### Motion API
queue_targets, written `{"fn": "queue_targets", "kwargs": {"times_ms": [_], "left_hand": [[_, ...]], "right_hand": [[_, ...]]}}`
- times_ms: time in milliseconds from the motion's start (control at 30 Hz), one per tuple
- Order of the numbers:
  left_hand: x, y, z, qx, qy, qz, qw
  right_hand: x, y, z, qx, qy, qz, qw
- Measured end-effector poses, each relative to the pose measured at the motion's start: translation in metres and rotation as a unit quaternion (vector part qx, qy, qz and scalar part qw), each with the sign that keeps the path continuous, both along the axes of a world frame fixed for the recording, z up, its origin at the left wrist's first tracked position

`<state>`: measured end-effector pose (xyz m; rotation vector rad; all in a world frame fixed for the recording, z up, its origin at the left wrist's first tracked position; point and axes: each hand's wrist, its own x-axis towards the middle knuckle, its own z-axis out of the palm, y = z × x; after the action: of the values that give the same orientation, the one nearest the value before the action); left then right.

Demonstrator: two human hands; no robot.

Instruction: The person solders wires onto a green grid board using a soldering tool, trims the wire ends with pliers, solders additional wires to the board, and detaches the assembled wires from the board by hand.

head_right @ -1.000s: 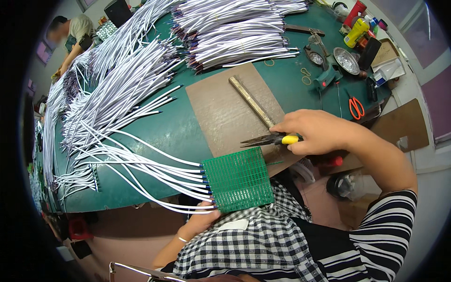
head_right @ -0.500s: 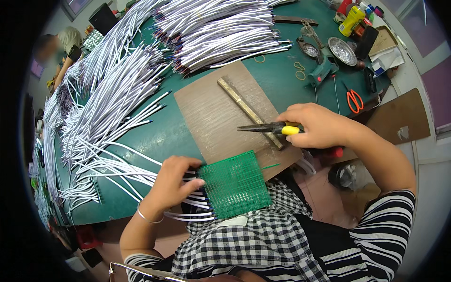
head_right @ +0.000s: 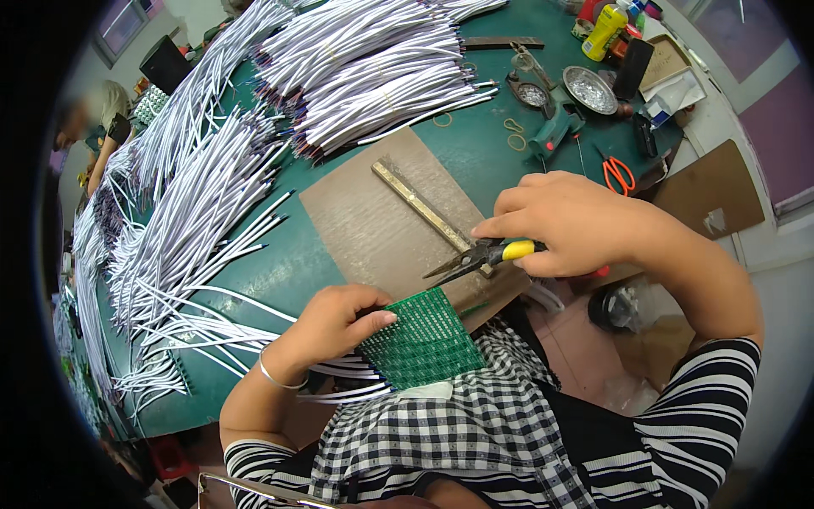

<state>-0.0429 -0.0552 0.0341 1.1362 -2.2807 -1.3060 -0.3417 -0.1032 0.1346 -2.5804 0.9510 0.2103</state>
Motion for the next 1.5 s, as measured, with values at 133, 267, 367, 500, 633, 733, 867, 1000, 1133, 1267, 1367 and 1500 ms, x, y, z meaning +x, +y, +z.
{"fn": "queue_targets", "kwargs": {"times_ms": [133,267,367,500,633,733,867,1000,1133,1267,1367,1500], "left_hand": [[-0.007,-0.003,-0.004,-0.001,0.041,-0.002,0.999],[-0.009,-0.006,-0.008,-0.015,0.064,-0.003,0.998],[-0.008,-0.008,-0.007,-0.023,0.061,-0.011,0.998],[-0.009,-0.01,-0.006,-0.017,0.081,-0.013,0.996],[-0.009,-0.01,-0.006,-0.003,0.084,-0.008,0.996],[-0.009,-0.009,-0.008,0.008,0.086,-0.004,0.996],[-0.008,-0.01,-0.007,0.019,0.08,-0.004,0.997],[-0.008,-0.013,-0.009,0.039,0.083,-0.003,0.996],[-0.01,-0.015,-0.008,0.071,0.088,-0.001,0.994],[-0.01,-0.017,-0.008,0.104,0.08,0.0,0.991],[-0.011,-0.018,-0.008,0.108,0.073,0.008,0.991],[-0.01,-0.019,-0.013,0.111,0.081,0.007,0.991]], "right_hand": [[0.013,-0.004,0.005,0.033,0.064,0.006,0.997],[0.021,-0.008,0.006,0.088,0.086,-0.027,0.992],[0.025,-0.01,0.009,0.105,0.096,-0.01,0.99],[0.03,-0.011,0.011,0.133,0.105,-0.01,0.985],[0.037,-0.014,0.012,0.154,0.11,-0.008,0.982],[0.038,-0.017,0.011,0.154,0.11,0.002,0.982],[0.032,-0.021,0.002,0.192,0.08,-0.006,0.978],[0.033,-0.026,0.002,0.214,0.07,-0.008,0.974],[0.035,-0.029,0.004,0.218,0.093,-0.014,0.971],[0.034,-0.033,0.001,0.22,0.088,-0.009,0.971],[0.033,-0.035,-0.002,0.211,0.08,0.001,0.974],[0.032,-0.038,-0.004,0.225,0.095,0.0,0.97]]}}
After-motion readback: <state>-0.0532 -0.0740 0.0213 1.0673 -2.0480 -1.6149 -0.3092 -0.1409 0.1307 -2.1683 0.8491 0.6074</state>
